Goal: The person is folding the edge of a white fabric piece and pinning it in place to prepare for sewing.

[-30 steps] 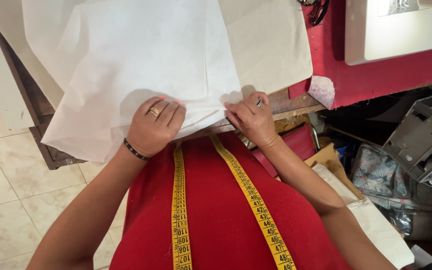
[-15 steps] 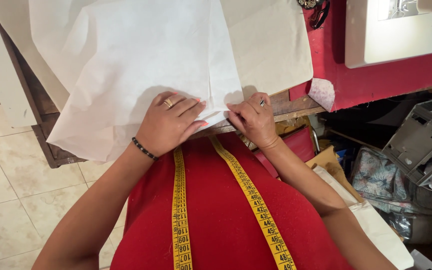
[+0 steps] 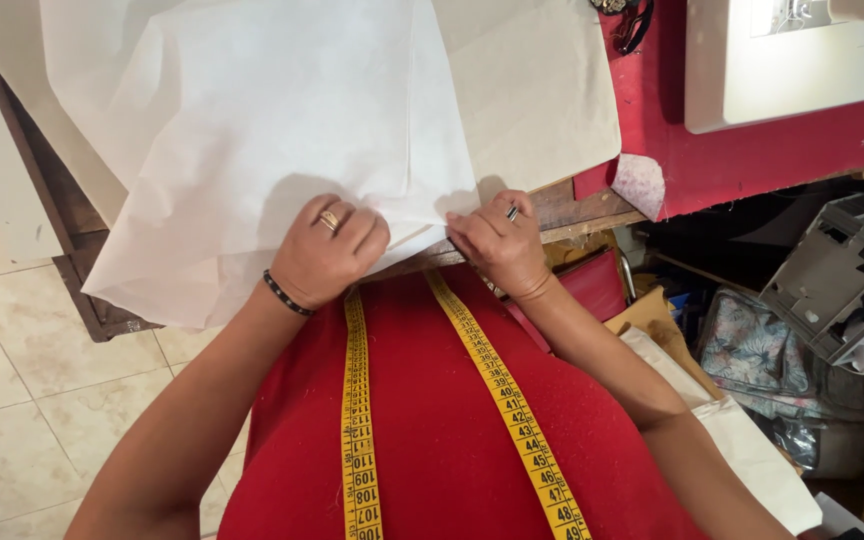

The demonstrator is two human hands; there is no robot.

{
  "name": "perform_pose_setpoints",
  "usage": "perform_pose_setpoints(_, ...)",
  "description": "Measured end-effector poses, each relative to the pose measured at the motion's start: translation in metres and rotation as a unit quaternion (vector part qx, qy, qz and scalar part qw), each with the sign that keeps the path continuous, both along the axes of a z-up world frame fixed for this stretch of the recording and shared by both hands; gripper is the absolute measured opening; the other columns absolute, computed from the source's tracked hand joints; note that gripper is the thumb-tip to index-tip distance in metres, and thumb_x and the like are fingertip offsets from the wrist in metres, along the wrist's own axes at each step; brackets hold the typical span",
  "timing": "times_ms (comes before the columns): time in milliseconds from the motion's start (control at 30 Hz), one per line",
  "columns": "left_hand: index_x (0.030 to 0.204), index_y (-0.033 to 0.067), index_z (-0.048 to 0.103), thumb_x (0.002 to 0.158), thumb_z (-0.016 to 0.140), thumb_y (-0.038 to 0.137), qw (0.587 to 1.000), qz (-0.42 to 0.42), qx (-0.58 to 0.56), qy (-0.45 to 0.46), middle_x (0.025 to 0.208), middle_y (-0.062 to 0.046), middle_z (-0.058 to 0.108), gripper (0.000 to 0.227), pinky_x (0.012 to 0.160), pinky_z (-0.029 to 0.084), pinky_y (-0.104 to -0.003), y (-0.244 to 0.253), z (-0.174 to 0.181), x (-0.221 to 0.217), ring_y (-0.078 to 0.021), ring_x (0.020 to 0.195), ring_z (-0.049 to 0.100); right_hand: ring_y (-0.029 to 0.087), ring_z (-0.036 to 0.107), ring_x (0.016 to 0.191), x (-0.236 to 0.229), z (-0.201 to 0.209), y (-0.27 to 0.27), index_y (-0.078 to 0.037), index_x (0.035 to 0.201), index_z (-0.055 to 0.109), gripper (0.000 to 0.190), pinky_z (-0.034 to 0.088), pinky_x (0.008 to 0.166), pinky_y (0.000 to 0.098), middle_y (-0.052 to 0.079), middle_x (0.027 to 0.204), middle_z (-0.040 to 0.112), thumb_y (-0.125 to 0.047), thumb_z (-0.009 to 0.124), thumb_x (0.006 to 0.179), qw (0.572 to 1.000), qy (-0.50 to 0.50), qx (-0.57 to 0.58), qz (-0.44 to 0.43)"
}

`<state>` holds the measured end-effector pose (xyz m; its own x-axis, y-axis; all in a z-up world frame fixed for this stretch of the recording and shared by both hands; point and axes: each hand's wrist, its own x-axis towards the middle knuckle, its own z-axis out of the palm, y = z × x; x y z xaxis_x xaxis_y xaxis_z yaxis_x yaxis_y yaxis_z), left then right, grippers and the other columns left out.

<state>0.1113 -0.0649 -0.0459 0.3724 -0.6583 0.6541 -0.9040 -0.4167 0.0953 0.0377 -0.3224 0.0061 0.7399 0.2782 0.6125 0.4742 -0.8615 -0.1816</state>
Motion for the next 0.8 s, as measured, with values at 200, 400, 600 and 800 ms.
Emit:
perform_pose_setpoints(200, 0.096, 0.0133, 0.067, 0.103, 0.065, 0.020, 0.998, 0.032, 0.045, 0.023, 0.087, -0.003, 0.055, 0.010, 0.077, 0.052, -0.038, 0.009, 0.009, -0.005, -0.0207, 0.078, 0.058, 0.023, 0.060, 0.060, -0.002, -0.007, -0.002, -0.013, 0.082, 0.072, 0.012, 0.054, 0.070, 0.0386, 0.004, 0.069, 0.060, -0.010, 0.083, 0.085, 1.000, 0.013, 0.026, -0.007)
perform_pose_setpoints(400, 0.093, 0.0105, 0.064, 0.101, 0.064, 0.016, 0.981, 0.118, 0.139, 0.071, 0.084, -0.004, 0.056, 0.010, 0.066, 0.048, -0.037, 0.002, 0.092, -0.044, -0.0241, 0.075, 0.057, 0.025, 0.061, 0.063, -0.004, -0.009, -0.003, -0.013, 0.085, 0.074, 0.009, 0.054, 0.073, 0.0414, 0.004, 0.070, 0.060, -0.015, 0.082, 0.087, 0.997, 0.030, 0.070, -0.023)
perform_pose_setpoints(600, 0.125, -0.0066, 0.066, 0.090, 0.076, 0.030, 0.325, 0.176, -0.296, 0.881, 0.120, -0.028, 0.073, 0.052, 0.087, 0.063, -0.038, -0.049, 0.114, -0.047, -0.0340, 0.103, 0.075, 0.024, 0.062, 0.062, -0.004, -0.011, -0.002, -0.013, 0.085, 0.075, 0.007, 0.055, 0.073, 0.0401, 0.003, 0.069, 0.062, -0.012, 0.082, 0.085, 0.992, 0.039, 0.117, -0.030)
perform_pose_setpoints(800, 0.107, -0.0196, 0.063, 0.087, 0.082, 0.017, 0.310, 0.272, -0.383, 0.826, 0.101, -0.028, 0.075, 0.046, 0.083, 0.065, -0.036, -0.071, 0.108, -0.035, -0.0311, 0.096, 0.078, 0.020, 0.062, 0.063, -0.007, -0.011, -0.009, -0.016, 0.086, 0.076, 0.007, 0.055, 0.074, 0.0377, 0.001, 0.071, 0.062, -0.016, 0.082, 0.087, 0.996, 0.039, 0.074, -0.028)
